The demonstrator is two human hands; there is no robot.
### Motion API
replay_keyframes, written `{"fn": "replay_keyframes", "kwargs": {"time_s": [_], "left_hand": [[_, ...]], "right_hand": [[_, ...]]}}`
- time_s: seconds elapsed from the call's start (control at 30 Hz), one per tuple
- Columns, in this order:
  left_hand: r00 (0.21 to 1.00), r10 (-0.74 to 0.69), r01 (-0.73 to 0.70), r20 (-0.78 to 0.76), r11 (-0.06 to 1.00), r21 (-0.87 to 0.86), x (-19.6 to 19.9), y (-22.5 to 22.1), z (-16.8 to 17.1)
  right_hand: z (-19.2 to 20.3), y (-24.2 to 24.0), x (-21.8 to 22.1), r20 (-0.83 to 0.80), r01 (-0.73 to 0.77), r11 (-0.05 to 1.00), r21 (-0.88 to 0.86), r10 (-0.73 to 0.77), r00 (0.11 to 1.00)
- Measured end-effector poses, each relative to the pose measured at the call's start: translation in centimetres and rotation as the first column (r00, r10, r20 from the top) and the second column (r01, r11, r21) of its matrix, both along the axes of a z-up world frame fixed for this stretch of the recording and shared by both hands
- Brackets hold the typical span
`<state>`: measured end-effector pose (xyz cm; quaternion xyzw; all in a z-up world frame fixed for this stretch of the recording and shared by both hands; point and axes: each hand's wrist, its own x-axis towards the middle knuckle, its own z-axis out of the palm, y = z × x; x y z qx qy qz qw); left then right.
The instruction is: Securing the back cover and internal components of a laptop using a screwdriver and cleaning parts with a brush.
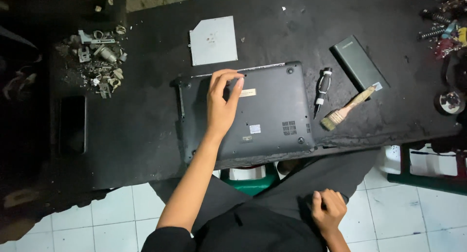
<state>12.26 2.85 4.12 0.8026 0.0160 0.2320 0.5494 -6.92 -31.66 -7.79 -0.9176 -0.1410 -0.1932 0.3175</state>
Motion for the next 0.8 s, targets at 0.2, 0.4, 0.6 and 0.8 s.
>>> {"fn": "replay_keyframes", "kwargs": {"time_s": [0.2,0.4,0.6,0.8], "left_hand": [[1.000,-0.008,0.008,-0.003,1.000,0.000,0.1,0.0,-0.2],[1.000,-0.009,0.011,-0.027,0.997,0.082,0.2,0.0,-0.5],[0.997,-0.018,0.020,-0.073,0.999,0.031,0.1,0.1,0.0],[1.000,0.020,-0.022,-0.024,0.995,-0.098,-0.8,1.1,1.0]], "right_hand": [[1.1,-1.0,4.7,-0.096,0.197,0.972,0.128,-0.186,0.978],[12.9,4.1,19.9,0.022,0.134,0.987,-0.089,-0.133,0.991],[13.7,6.7,25.4,-0.164,-0.029,0.932,-0.361,-0.033,0.986],[14.7,7.3,25.8,-0.149,-0.087,0.946,-0.312,0.042,0.988]]}}
